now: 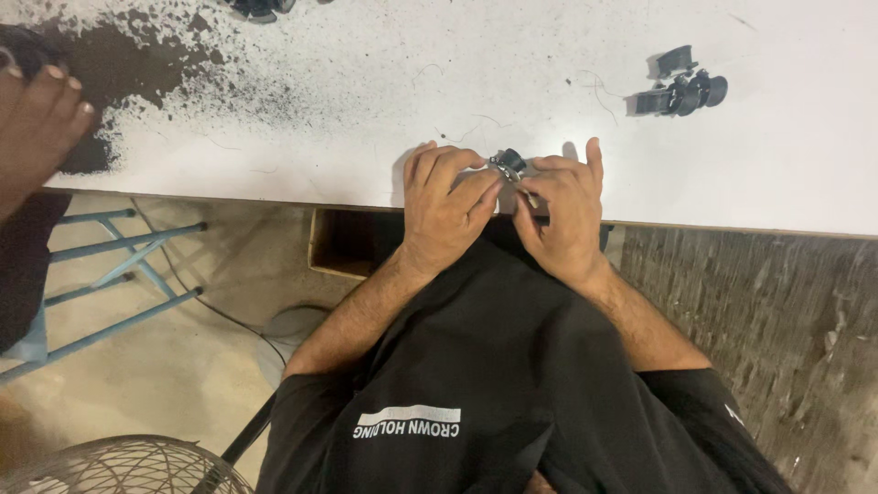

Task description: The person sits at a white workbench assembling omni wheels, fitting black roller components onto wheel hubs by hand and pressing them into place, using a small hand tool to help seat the rollers. Completed wheel hubs accumulate on the table as the person works through the parts one at a time.

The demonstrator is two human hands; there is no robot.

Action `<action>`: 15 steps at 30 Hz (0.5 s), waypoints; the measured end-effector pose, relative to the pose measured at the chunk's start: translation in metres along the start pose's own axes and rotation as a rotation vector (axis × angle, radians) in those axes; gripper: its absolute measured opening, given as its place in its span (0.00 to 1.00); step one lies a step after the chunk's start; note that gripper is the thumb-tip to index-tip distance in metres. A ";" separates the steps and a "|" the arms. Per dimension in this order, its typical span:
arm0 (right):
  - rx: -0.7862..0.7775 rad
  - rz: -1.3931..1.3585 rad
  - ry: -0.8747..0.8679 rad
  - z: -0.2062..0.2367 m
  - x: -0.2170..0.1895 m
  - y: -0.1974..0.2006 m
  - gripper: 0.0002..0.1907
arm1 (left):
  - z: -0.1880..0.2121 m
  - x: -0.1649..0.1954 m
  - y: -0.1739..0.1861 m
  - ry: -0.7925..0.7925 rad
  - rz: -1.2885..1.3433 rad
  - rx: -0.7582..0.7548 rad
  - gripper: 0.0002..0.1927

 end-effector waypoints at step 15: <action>0.016 -0.064 -0.019 -0.004 -0.001 -0.003 0.17 | 0.002 0.004 -0.005 -0.145 -0.050 0.004 0.08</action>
Point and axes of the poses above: each hand's wrist, its own z-axis away from the middle knuckle, its own y-axis out of the back of the hand, x = y × z, the point moved 6 cm from there along -z, towards the middle knuckle, and after that the axes turned 4 degrees about y, right-handed, at the moved point
